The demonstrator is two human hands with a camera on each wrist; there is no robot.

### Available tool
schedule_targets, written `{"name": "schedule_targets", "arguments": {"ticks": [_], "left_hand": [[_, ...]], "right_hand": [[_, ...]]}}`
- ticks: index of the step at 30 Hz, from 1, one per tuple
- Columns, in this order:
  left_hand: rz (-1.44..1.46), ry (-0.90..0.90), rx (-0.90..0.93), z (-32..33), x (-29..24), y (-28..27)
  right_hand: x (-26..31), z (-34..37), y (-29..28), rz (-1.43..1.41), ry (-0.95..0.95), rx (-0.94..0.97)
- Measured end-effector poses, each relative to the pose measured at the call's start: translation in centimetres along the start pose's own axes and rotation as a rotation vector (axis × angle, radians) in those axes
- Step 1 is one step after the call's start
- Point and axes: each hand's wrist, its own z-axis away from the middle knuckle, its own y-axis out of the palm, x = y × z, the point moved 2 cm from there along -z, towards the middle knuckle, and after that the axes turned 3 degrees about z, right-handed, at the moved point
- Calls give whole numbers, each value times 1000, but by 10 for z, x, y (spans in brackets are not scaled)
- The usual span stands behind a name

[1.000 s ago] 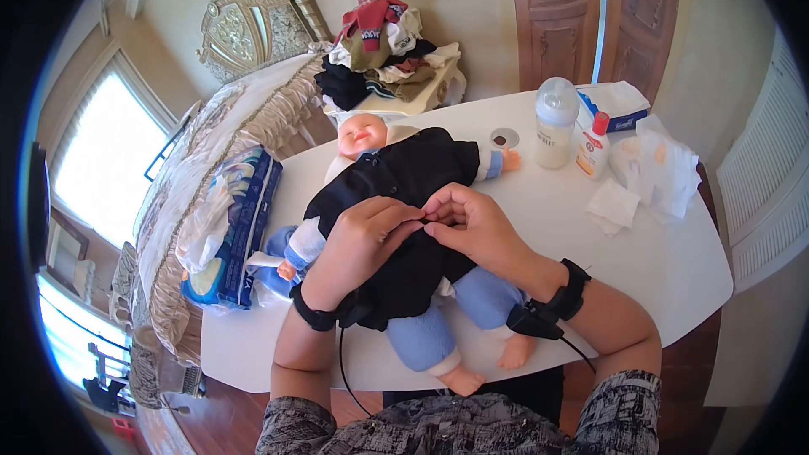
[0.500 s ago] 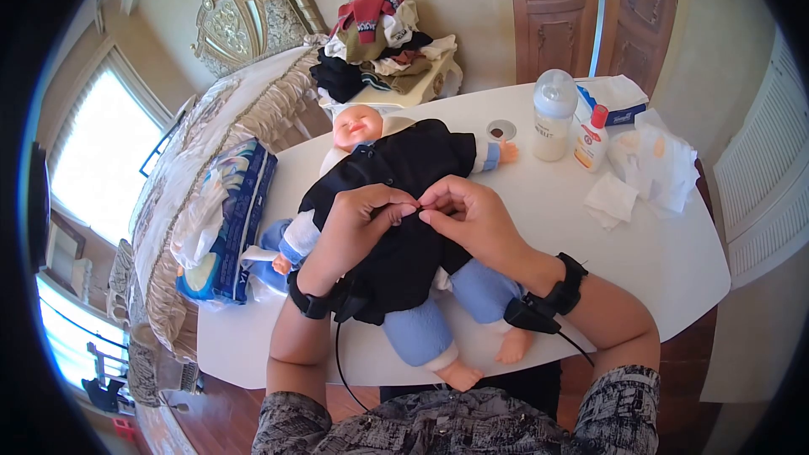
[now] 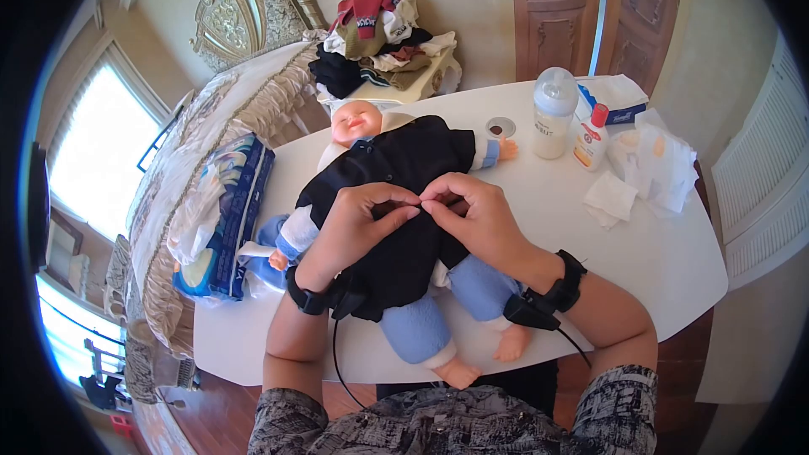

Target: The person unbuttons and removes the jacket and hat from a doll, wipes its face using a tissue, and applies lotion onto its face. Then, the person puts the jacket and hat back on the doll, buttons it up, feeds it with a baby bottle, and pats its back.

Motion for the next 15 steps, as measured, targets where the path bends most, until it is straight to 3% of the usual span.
{"name": "schedule_targets", "arguments": {"ticks": [15], "left_hand": [[180,-157,53,-1,14,6]], "right_hand": [[-10,-1,2,-148,53,34]]}}
